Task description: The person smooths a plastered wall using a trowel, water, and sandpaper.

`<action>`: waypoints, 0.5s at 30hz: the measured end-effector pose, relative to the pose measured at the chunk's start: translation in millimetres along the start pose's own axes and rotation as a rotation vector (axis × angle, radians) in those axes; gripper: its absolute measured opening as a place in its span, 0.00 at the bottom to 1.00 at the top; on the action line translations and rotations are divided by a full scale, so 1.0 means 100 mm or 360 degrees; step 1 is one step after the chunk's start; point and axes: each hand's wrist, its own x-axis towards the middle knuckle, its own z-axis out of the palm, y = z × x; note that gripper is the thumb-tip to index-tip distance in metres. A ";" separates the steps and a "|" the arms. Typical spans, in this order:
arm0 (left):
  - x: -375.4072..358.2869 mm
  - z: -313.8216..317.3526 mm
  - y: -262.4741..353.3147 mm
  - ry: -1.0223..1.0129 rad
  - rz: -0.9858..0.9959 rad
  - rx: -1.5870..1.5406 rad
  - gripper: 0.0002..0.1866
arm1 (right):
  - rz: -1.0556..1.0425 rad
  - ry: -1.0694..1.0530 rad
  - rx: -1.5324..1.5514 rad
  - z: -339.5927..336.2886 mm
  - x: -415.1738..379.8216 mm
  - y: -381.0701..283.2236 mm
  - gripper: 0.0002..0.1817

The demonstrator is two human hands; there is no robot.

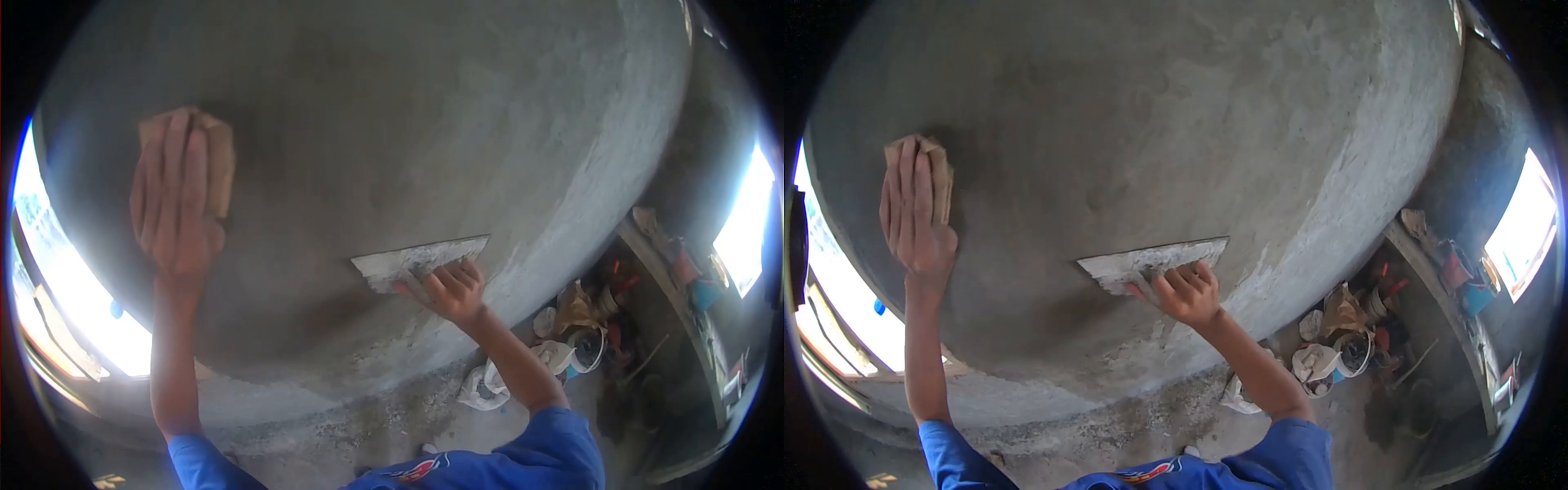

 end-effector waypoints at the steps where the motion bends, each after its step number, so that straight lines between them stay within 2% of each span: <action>1: 0.03 0.02 -0.01 0.0002 0.0013 0.0030 0.32 | 0.0036 0.0028 -0.0142 0.00 0.06 0.21 0.25; 2: 0.05 0.01 -0.01 -0.0016 0.0056 0.0003 0.32 | 0.0098 0.0036 -0.0269 -0.02 0.12 0.41 0.25; 3: 0.06 0.01 0.00 -0.0068 0.0086 0.0071 0.32 | 0.0104 0.0373 -0.0207 -0.14 0.53 0.83 0.26; 4: 0.07 0.03 0.02 -0.0100 0.0103 0.0150 0.32 | 0.0073 0.0185 -0.0840 -0.36 0.81 1.23 0.27; 5: 0.04 0.01 0.03 -0.0102 0.0131 0.0144 0.32 | 0.1210 0.0049 -0.0371 -0.55 1.28 1.46 0.30; 6: 0.14 -0.06 0.02 -0.0147 0.0144 0.0176 0.33 | 0.1268 0.0399 -0.0234 -0.70 1.59 1.91 0.31; 7: 0.16 -0.07 0.01 -0.0199 0.0148 0.0196 0.34 | 0.1292 0.0419 -0.0228 -0.73 1.67 2.12 0.31; 9: 0.18 -0.07 0.01 -0.0244 0.0131 0.0289 0.32 | 0.1229 0.0634 -0.0163 -0.75 1.68 2.36 0.40; 10: 0.15 -0.08 0.01 -0.0290 0.0080 0.0377 0.30 | 0.1479 0.0181 -0.0005 -0.64 1.38 2.05 0.36; 11: 0.15 -0.07 -0.02 -0.0318 0.0069 0.0376 0.28 | 0.1381 0.0103 0.0113 -0.60 0.98 1.58 0.31; 12: 0.16 -0.05 -0.03 -0.0307 0.0057 0.0381 0.28 | 0.0465 0.0221 -0.0514 -0.33 0.32 1.32 0.27; 13: 0.16 -0.06 -0.04 -0.0377 0.0016 0.0495 0.26 | 0.0604 0.0387 -0.0090 -0.15 -0.02 0.87 0.23; 14: 0.15 -0.11 -0.01 -0.0470 -0.0018 0.0606 0.25 | 0.0442 0.0285 0.0162 -0.11 -0.47 0.59 0.19; 15: 0.18 -0.15 0.03 -0.0475 -0.0009 0.0613 0.22 | 0.0424 0.0141 0.0111 -0.03 -0.76 0.54 0.18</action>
